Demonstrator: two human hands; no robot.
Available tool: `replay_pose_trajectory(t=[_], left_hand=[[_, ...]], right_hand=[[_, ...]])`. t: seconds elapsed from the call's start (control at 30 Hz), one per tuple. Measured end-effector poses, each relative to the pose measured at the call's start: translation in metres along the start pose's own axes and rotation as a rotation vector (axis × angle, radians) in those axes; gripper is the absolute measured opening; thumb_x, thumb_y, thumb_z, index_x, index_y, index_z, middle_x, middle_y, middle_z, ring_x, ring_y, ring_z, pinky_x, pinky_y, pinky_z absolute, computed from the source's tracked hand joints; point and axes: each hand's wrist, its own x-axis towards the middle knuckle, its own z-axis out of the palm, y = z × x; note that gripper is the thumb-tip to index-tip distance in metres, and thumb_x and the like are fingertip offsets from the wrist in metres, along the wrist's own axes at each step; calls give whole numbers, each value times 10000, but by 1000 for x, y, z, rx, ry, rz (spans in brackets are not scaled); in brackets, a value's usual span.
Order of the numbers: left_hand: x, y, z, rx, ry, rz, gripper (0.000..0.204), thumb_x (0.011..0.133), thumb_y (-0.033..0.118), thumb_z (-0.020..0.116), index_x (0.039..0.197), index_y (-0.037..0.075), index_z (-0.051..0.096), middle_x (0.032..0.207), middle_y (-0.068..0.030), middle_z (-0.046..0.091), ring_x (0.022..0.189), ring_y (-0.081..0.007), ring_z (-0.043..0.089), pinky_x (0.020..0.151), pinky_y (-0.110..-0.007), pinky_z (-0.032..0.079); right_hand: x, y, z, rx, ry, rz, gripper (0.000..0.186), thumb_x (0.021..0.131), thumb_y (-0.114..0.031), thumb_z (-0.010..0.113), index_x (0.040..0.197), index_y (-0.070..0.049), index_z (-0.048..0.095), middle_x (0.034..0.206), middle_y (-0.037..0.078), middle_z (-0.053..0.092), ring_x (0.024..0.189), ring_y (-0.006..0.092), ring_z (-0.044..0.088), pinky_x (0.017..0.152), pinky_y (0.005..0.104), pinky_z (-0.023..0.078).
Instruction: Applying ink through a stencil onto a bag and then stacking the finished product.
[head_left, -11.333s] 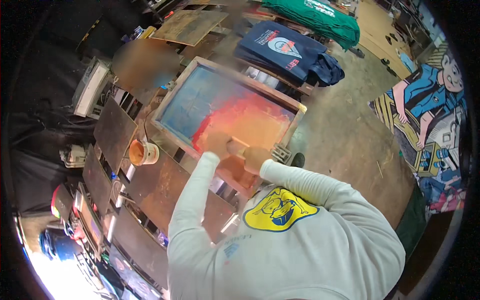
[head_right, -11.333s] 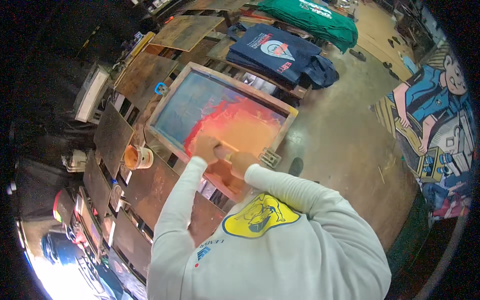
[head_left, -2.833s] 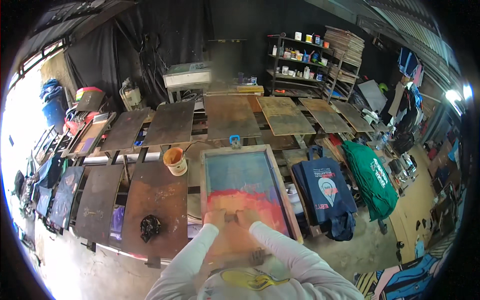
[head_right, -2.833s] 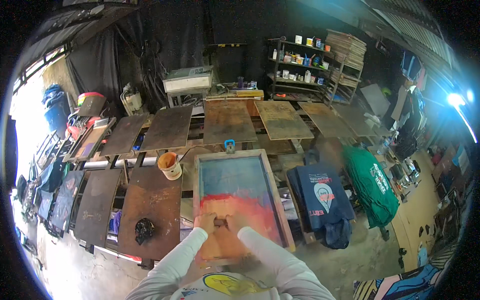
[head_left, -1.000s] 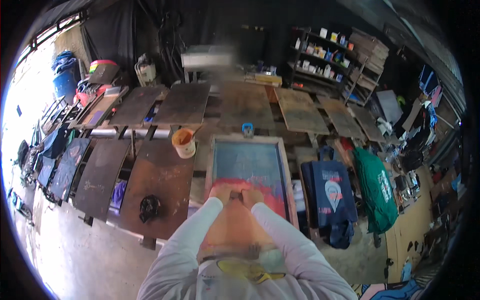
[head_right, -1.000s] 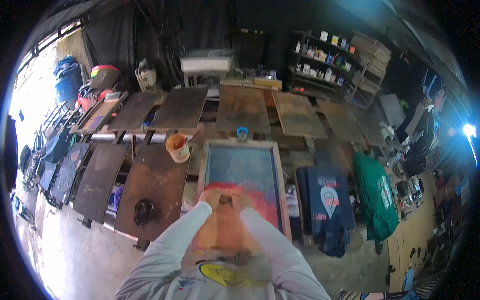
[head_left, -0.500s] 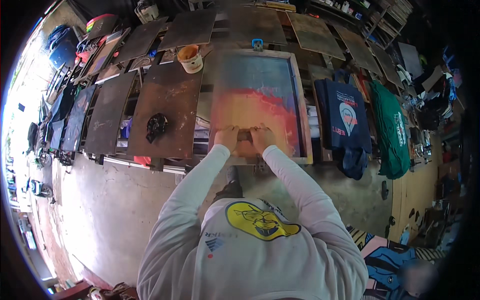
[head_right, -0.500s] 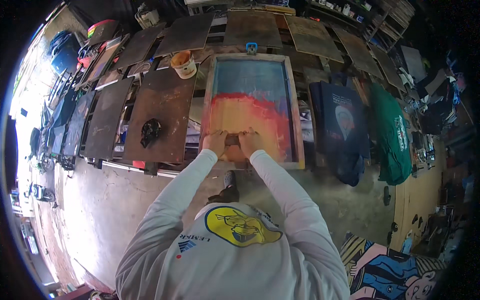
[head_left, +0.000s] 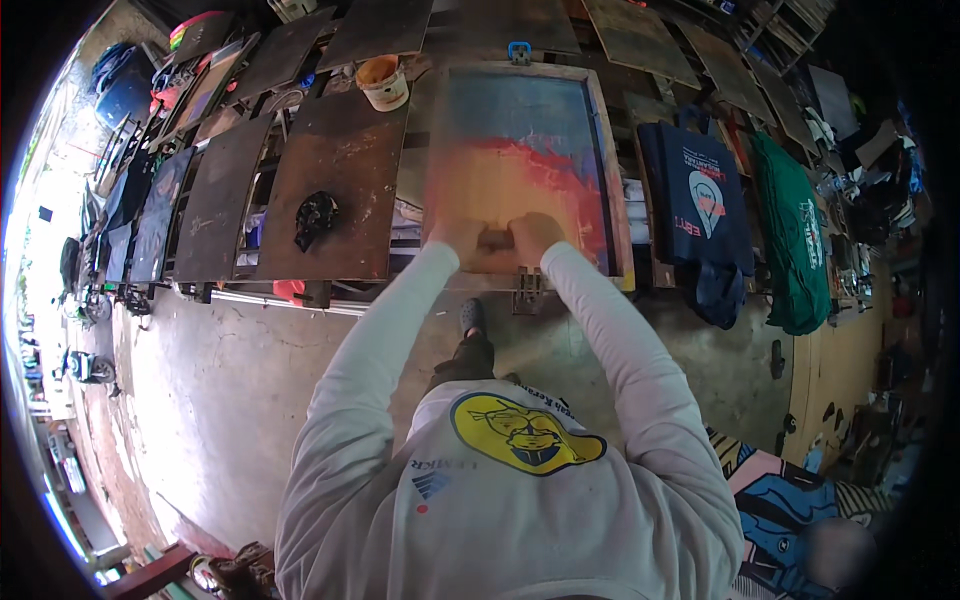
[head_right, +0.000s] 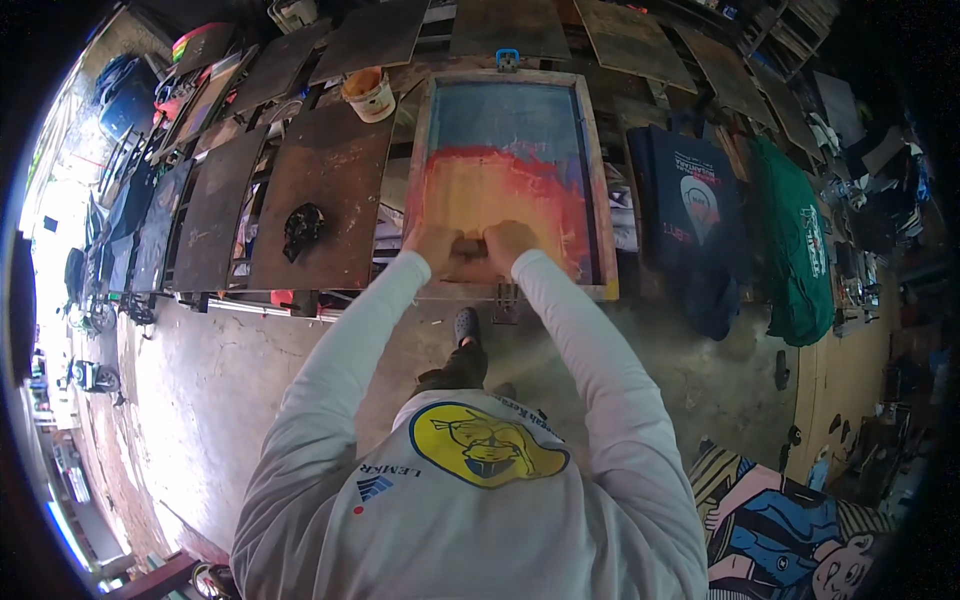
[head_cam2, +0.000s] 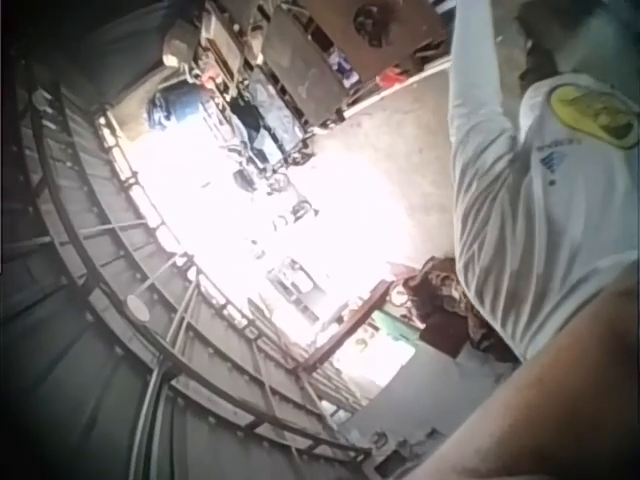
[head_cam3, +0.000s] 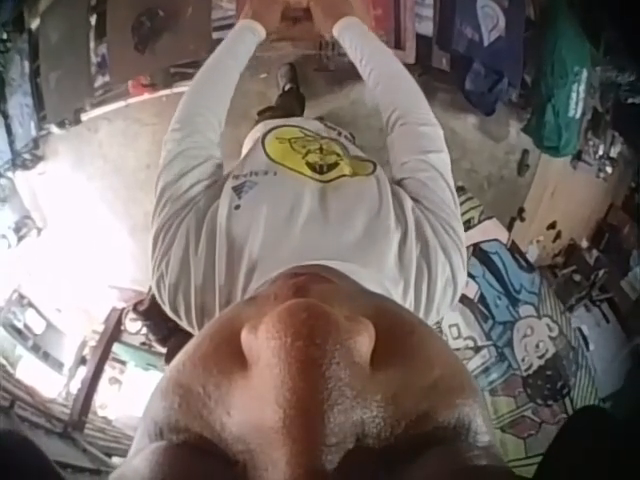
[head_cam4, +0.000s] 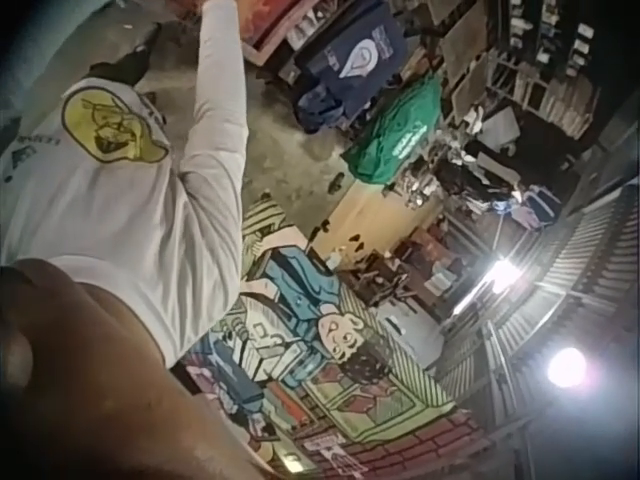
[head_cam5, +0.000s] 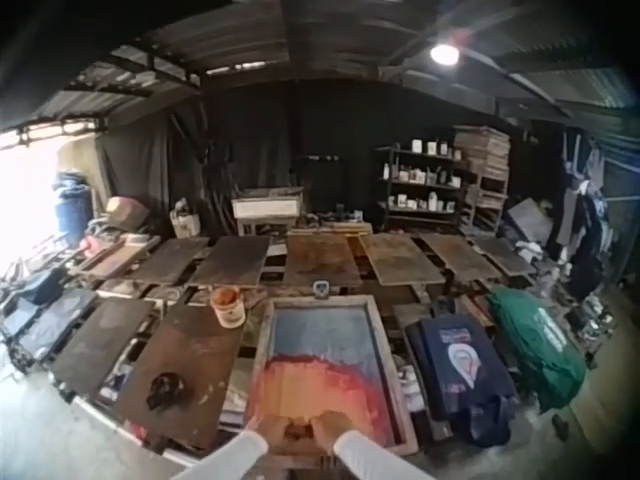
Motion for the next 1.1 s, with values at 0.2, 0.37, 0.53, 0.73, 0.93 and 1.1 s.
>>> replay_pose_trajectory(t=[0.2, 0.37, 0.53, 0.73, 0.93, 1.1], left_hand=[[71, -50, -3, -219, -80, 141, 558, 694, 424, 775, 1162, 140, 666, 1064, -175, 691, 1003, -361, 656, 882, -456, 515], [106, -73, 8, -244, 18, 163, 622, 688, 425, 783, 1232, 158, 642, 1130, -163, 682, 1061, -357, 641, 932, -426, 505], [107, -73, -2, -185, 66, 214, 613, 692, 421, 785, 1228, 162, 636, 1106, -166, 687, 1036, -360, 651, 917, -423, 514], [63, -41, -12, -258, -12, 45, 562, 713, 397, 775, 1192, 145, 626, 1054, -150, 694, 1010, -342, 657, 881, -440, 517], [23, -24, 29, -114, 286, 98, 462, 786, 360, 723, 1183, 148, 618, 986, -125, 702, 925, -333, 675, 822, -446, 538], [50, -29, -11, -160, 77, 56, 381, 816, 338, 703, 1140, 148, 644, 1012, -128, 703, 984, -337, 665, 841, -452, 532]], right_hand=[[70, 28, -21, 100, -249, -81, 418, 668, -371, 795, 990, -114, 725, 994, 149, 713, 963, 330, 679, 850, 431, 542], [110, 51, -10, 132, -286, -84, 524, 630, -384, 823, 1069, -125, 700, 1047, 141, 706, 1006, 332, 664, 885, 425, 527], [113, 57, -9, 173, -262, -93, 517, 614, -418, 821, 1025, -130, 696, 1027, 136, 706, 983, 341, 663, 873, 438, 524], [66, 33, -6, 108, -117, -48, 349, 689, -371, 764, 929, -132, 681, 927, 139, 695, 922, 333, 668, 812, 461, 528], [19, 10, 17, 63, 111, -9, 249, 725, -334, 726, 878, -145, 669, 851, 126, 678, 863, 323, 668, 746, 463, 535], [62, 33, -14, 15, -96, -89, 273, 727, -377, 729, 833, -130, 681, 859, 125, 702, 848, 346, 679, 754, 469, 541]])
